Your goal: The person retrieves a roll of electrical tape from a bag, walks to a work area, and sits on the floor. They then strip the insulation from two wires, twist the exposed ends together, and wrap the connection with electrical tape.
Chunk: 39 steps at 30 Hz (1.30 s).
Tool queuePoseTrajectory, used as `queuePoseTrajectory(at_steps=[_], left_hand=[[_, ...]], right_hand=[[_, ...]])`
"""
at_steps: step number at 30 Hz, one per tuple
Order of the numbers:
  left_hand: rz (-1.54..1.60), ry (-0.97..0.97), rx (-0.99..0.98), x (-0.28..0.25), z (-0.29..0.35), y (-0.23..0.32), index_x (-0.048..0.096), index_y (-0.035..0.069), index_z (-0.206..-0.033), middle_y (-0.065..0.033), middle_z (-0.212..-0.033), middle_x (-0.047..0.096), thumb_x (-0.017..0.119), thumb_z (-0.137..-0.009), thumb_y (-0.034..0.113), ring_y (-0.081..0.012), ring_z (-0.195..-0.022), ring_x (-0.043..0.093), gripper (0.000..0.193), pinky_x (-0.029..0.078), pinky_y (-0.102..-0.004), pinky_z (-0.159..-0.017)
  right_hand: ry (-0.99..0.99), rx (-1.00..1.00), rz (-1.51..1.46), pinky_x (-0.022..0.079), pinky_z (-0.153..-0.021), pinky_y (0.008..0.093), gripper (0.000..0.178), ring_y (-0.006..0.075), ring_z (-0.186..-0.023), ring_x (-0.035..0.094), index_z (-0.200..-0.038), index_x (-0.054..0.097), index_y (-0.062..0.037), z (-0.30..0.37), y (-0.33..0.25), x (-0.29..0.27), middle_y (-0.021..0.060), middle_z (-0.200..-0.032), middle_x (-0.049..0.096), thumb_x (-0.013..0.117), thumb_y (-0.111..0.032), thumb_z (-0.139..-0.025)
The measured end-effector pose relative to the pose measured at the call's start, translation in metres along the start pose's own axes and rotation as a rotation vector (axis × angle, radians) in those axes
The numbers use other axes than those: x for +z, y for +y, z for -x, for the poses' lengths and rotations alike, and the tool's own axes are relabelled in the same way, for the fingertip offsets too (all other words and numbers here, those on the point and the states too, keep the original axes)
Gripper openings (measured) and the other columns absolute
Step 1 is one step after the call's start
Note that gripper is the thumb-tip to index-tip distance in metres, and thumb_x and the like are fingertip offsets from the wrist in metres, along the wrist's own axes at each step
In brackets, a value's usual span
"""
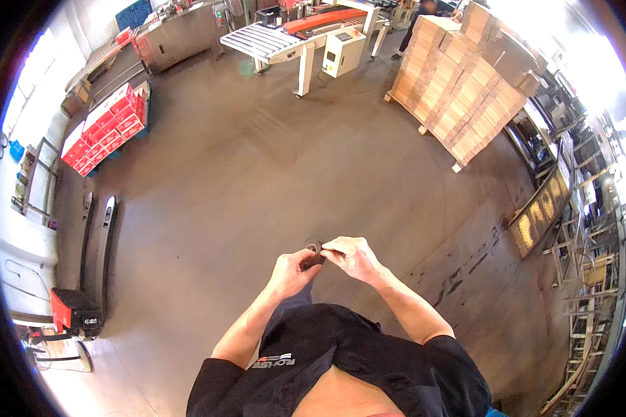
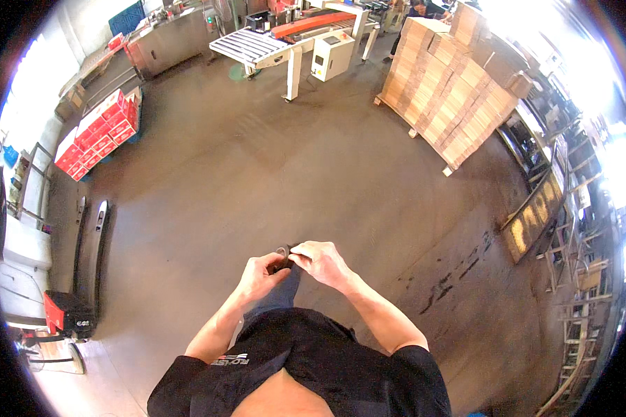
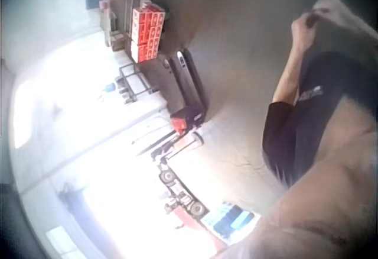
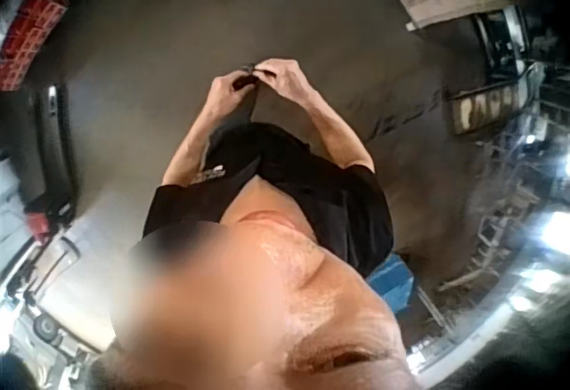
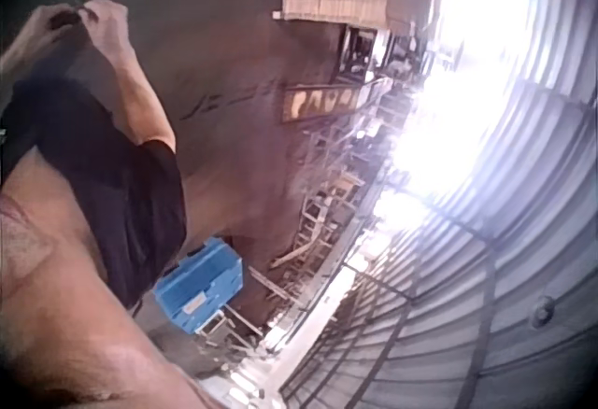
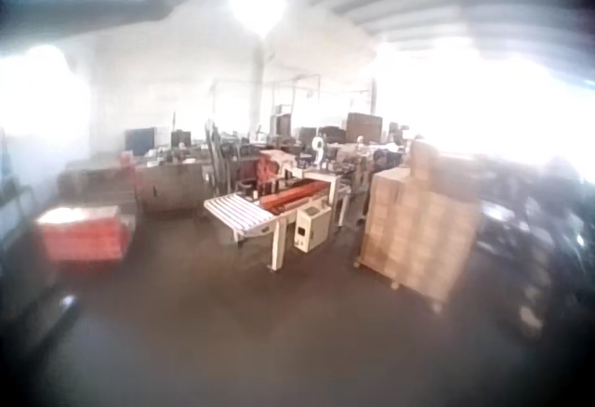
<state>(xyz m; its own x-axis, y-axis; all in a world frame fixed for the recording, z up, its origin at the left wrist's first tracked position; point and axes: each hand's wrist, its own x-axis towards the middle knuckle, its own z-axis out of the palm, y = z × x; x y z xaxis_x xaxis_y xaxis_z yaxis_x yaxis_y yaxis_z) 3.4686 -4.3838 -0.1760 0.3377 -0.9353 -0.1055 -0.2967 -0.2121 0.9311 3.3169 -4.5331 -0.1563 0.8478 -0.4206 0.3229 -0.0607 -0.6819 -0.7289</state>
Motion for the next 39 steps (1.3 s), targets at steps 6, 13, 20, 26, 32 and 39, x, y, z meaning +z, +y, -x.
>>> queuePoseTrajectory(at_steps=[6,13,20,26,32,39], left_hand=[[0.003,-0.211,0.089,0.009,-0.233,0.021,0.069,0.000,-0.108,-0.0157,-0.086,0.073,0.077,-0.084,0.015,-0.0200,-0.072,0.069,0.029,0.055,-0.0342,-0.070],[-0.191,-0.392,0.322,0.030,-0.478,0.078,0.067,0.002,-0.097,-0.0179,-0.084,0.071,0.075,-0.082,0.019,-0.0346,-0.075,0.070,0.025,0.055,-0.0402,-0.069],[-0.139,-0.329,0.071,0.066,-0.684,0.068,0.067,0.002,-0.094,-0.0174,-0.088,0.073,0.076,-0.082,0.021,-0.0356,-0.080,0.070,0.025,0.055,-0.0432,-0.073],[-0.234,0.087,-0.265,0.060,-0.821,-0.007,0.051,0.012,-0.132,-0.0214,-0.101,0.073,0.065,-0.090,0.017,-0.0418,-0.091,0.070,0.045,0.055,-0.0514,-0.081],[-0.017,0.014,-0.670,0.038,-0.884,-0.101,0.068,0.011,-0.113,-0.0231,-0.105,0.071,0.060,-0.092,0.021,-0.0379,-0.095,0.070,0.024,0.055,-0.0488,-0.084],[-0.259,-0.149,-0.690,0.027,-0.983,-0.142,0.078,0.009,-0.095,-0.0206,-0.133,0.061,0.075,-0.079,0.038,-0.0384,-0.124,0.059,0.034,0.050,-0.0458,-0.103]], right_hand=[[0.144,0.141,0.086,0.057,-0.067,0.0365,0.014,0.0323,-0.078,0.072,-0.097,0.072,0.0005,-0.109,0.134,-0.090,0.0169,-0.090,0.073,0.076,-0.008,-0.086],[0.354,0.340,0.030,0.056,-0.063,0.0334,0.011,0.0271,-0.074,0.073,-0.097,0.073,0.0010,-0.210,0.269,-0.195,0.0164,-0.088,0.073,0.075,-0.003,-0.086],[0.257,0.332,0.005,0.056,-0.066,0.0278,0.010,0.0182,-0.071,0.071,-0.101,0.070,0.0034,-0.331,0.462,-0.262,0.0140,-0.084,0.073,0.067,-0.003,-0.094],[-0.238,0.651,-0.198,0.056,-0.081,0.0373,0.027,0.0280,-0.092,0.072,-0.115,0.067,-0.0021,-0.429,0.632,-0.301,0.0169,-0.104,0.074,0.066,-0.020,-0.095],[-1.112,0.624,0.088,0.055,-0.092,0.0424,0.043,0.0312,-0.106,0.070,-0.119,0.070,-0.0062,-0.445,0.810,-0.327,0.0159,-0.114,0.073,0.071,-0.029,-0.083],[-1.127,0.728,0.206,0.056,-0.086,0.0415,0.032,0.0305,-0.098,0.072,-0.108,0.075,-0.0064,-0.531,0.913,-0.377,0.0149,-0.106,0.075,0.070,-0.021,-0.080]])
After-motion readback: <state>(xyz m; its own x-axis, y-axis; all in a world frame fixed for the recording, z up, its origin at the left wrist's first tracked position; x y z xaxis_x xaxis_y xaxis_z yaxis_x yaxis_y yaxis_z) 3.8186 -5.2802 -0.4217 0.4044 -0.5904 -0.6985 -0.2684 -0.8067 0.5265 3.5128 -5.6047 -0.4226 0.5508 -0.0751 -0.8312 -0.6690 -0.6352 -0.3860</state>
